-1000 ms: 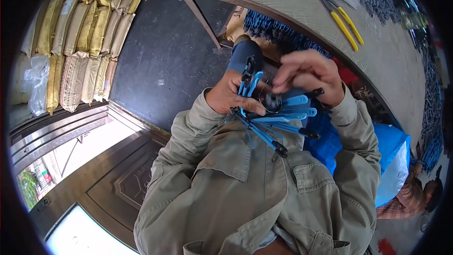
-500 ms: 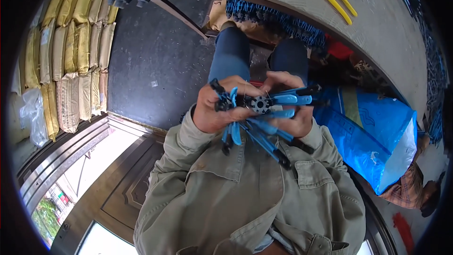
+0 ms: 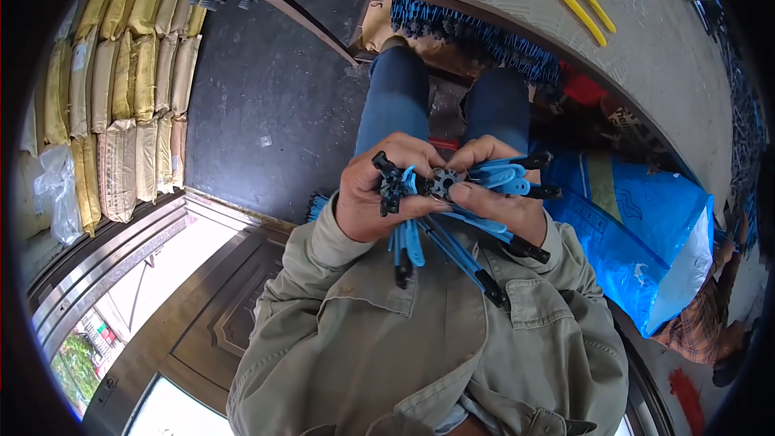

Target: The person assembles small plastic components onto a mechanical hub by hand, then uses pliers to secure or trim parts.

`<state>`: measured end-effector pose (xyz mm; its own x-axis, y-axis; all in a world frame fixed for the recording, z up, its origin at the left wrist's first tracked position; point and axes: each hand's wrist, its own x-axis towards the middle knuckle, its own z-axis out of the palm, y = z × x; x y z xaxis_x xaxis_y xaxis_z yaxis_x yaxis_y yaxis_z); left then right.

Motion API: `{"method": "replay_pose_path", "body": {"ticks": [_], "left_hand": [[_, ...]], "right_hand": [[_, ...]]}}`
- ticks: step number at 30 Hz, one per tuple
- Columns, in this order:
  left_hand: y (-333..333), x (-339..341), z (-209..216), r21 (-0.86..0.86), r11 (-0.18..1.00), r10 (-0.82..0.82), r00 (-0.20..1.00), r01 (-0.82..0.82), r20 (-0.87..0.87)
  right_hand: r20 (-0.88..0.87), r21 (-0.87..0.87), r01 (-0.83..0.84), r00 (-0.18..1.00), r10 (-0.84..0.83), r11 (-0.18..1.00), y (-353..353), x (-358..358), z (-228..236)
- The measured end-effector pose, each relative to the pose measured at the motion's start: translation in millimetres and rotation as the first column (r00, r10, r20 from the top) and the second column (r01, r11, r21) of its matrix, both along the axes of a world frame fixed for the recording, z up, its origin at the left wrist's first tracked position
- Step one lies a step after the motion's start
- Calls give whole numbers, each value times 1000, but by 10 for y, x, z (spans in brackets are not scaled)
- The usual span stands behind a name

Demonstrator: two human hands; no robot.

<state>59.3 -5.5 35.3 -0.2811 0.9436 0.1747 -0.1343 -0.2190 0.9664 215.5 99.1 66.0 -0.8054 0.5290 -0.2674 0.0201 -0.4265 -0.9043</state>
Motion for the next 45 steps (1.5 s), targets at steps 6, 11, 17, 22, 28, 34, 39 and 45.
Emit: {"method": "replay_pose_path", "body": {"ticks": [6,11,17,22,28,34,39,45], "left_hand": [[-28,-145,49,-72,978,-190,980,194,59],[-48,-192,34,-109,969,-216,973,224,78],[-32,-174,127,-121,979,-149,980,166,135],[-102,-119,-40,-269,959,3,949,86,316],[-168,-159,-224,-168,986,-7,997,-7,-83],[-77,-116,-53,-233,972,5,992,-34,-123],[-33,-82,-37,-258,966,7,999,-18,-45],[-91,23,46,-243,968,92,992,-68,90]], "right_hand": [[11,-109,30,1000,-29,994,-55,-13,56],[22,-66,-17,1000,18,998,-40,-38,1],[-89,40,11,996,-7,999,5,-94,34],[-119,215,-30,991,57,976,106,-64,-44],[-147,437,89,989,-26,895,-53,-78,-269],[-127,403,145,987,-101,904,3,-52,-224],[-218,347,110,975,-34,931,133,-42,-212],[-231,207,51,973,-2,977,29,21,-249]]}}
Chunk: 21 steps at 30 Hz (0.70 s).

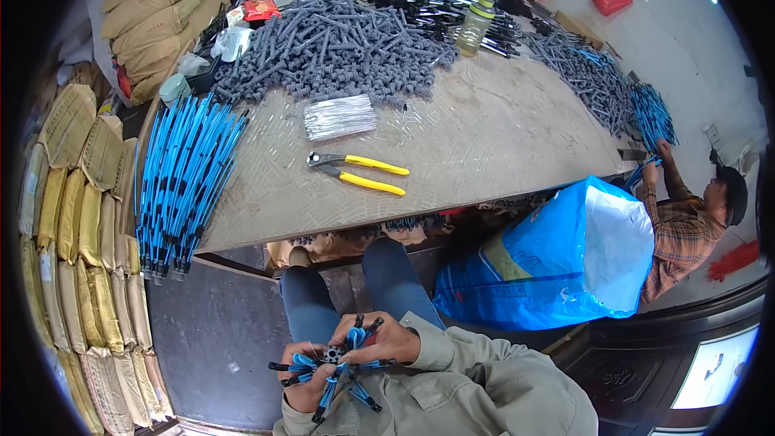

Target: The person assembles small plastic components onto a mechanical hub by hand, then uses pliers to secure or trim parts.

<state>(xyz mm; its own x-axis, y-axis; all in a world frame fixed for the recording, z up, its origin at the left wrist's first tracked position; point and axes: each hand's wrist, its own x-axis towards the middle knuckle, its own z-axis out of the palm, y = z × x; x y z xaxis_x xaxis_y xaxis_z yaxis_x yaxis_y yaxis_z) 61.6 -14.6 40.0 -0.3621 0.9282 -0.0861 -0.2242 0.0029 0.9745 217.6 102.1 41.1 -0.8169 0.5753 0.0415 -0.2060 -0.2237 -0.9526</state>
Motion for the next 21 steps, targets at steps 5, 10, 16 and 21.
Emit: {"method": "replay_pose_path", "body": {"ticks": [5,10,16,21], "left_hand": [[-109,-34,8,-102,995,-3,1000,3,-1],[37,-354,45,68,895,-446,888,441,114],[599,-718,-205,138,646,-676,480,750,559],[762,-664,-279,197,408,-870,314,891,380]], "right_hand": [[-22,-3,-20,1000,19,1000,-72,-41,-63],[46,283,-110,994,101,953,202,-5,59],[-66,257,-189,975,213,948,305,-71,-9],[-56,197,-164,982,178,967,222,-115,-6]]}}
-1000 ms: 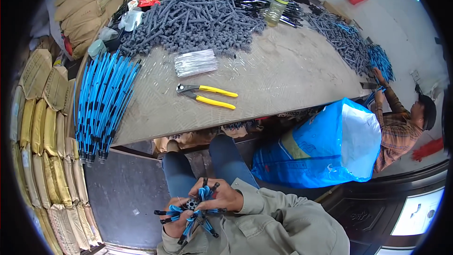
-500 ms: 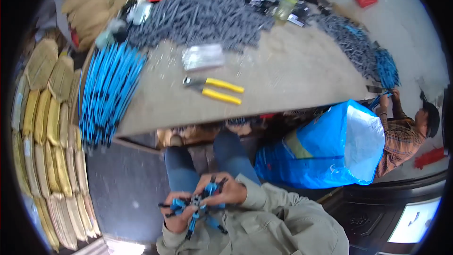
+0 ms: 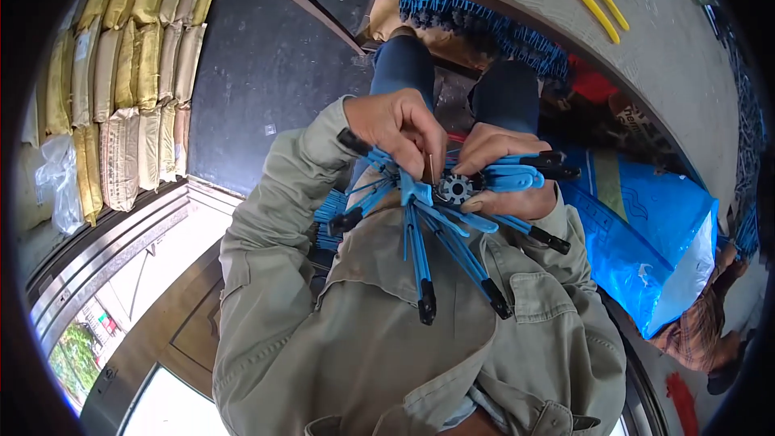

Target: The person assembles small plastic components onto a mechanical hub by hand, then uses pliers to secure or trim parts.

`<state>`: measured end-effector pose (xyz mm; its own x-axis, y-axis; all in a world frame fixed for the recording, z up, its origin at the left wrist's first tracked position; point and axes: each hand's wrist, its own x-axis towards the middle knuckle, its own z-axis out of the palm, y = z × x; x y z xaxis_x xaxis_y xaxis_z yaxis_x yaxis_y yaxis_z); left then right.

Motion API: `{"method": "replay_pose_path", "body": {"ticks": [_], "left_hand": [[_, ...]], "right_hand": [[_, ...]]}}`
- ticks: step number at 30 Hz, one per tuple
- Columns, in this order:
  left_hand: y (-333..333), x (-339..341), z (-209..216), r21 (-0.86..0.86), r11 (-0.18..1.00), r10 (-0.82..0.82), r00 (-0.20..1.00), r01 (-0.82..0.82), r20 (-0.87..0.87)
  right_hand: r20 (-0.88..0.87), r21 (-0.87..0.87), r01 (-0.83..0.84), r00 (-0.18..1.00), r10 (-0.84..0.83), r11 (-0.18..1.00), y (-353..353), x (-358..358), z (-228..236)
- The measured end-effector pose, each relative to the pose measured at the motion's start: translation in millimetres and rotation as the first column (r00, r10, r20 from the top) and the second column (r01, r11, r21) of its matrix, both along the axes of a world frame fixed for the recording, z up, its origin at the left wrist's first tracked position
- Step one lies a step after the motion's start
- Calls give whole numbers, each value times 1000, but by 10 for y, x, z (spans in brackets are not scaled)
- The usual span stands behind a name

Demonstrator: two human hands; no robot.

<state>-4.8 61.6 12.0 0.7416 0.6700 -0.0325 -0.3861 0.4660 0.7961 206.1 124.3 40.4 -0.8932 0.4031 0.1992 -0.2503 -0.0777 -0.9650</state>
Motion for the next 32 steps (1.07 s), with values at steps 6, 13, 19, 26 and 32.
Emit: {"method": "replay_pose_path", "body": {"ticks": [6,13,19,26,32], "left_hand": [[-68,70,128,343,938,72,997,-54,-39],[-211,51,178,397,899,264,951,-184,-158],[-238,53,158,344,922,245,955,-177,-165],[-144,61,155,194,980,67,988,-40,-137],[80,18,66,-6,992,-125,957,128,-261]], "right_hand": [[-42,116,-37,998,42,993,-33,-27,54],[-65,98,-12,998,18,995,-77,-66,55],[-101,125,-45,993,58,991,-97,-71,28],[-41,-47,-159,987,157,986,-100,-51,56],[-10,116,-295,955,298,948,132,-100,92]]}}
